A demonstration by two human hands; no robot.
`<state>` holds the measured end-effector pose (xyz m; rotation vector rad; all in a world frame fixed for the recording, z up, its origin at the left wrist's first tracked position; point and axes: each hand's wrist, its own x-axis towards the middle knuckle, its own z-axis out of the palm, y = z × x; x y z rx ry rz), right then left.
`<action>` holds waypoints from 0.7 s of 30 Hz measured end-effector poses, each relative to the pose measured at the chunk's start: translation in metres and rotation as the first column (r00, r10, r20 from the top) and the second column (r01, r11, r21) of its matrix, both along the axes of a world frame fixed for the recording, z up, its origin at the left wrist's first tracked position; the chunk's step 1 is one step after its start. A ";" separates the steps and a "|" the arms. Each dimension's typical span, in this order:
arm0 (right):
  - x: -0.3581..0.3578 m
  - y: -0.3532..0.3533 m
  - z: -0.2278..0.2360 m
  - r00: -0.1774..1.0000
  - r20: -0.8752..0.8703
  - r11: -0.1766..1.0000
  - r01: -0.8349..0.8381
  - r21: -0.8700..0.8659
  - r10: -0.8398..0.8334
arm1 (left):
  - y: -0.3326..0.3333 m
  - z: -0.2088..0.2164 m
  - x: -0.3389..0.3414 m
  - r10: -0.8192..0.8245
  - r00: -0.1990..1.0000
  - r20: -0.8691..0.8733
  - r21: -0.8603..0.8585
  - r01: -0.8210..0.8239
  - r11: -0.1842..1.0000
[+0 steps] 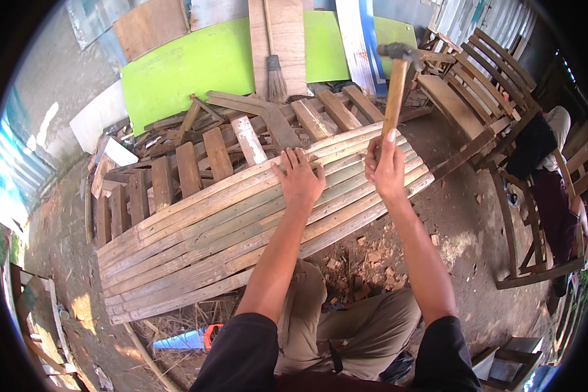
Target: The person assembles a wooden pallet by hand, using a hammer to drive nails into wooden slats and a metal bar to pry and adjust pieces. The person also uses a knife to trim a wooden stick.
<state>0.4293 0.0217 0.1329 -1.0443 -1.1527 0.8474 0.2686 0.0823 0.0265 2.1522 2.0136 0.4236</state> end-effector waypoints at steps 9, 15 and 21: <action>-0.017 -0.031 0.020 0.996 -0.082 0.940 0.010 -0.341 -0.040 | 0.003 -0.015 -0.001 0.021 1.000 -0.001 0.084 -0.020 0.996; -0.012 -0.008 0.052 0.998 0.016 0.983 0.061 0.175 -0.065 | 0.005 -0.016 -0.004 0.026 1.000 -0.001 0.084 -0.026 0.996; 0.003 -0.020 -0.080 0.989 0.125 0.840 0.131 -0.526 -0.076 | 0.003 -0.015 0.005 -0.012 0.999 0.038 0.096 0.009 0.995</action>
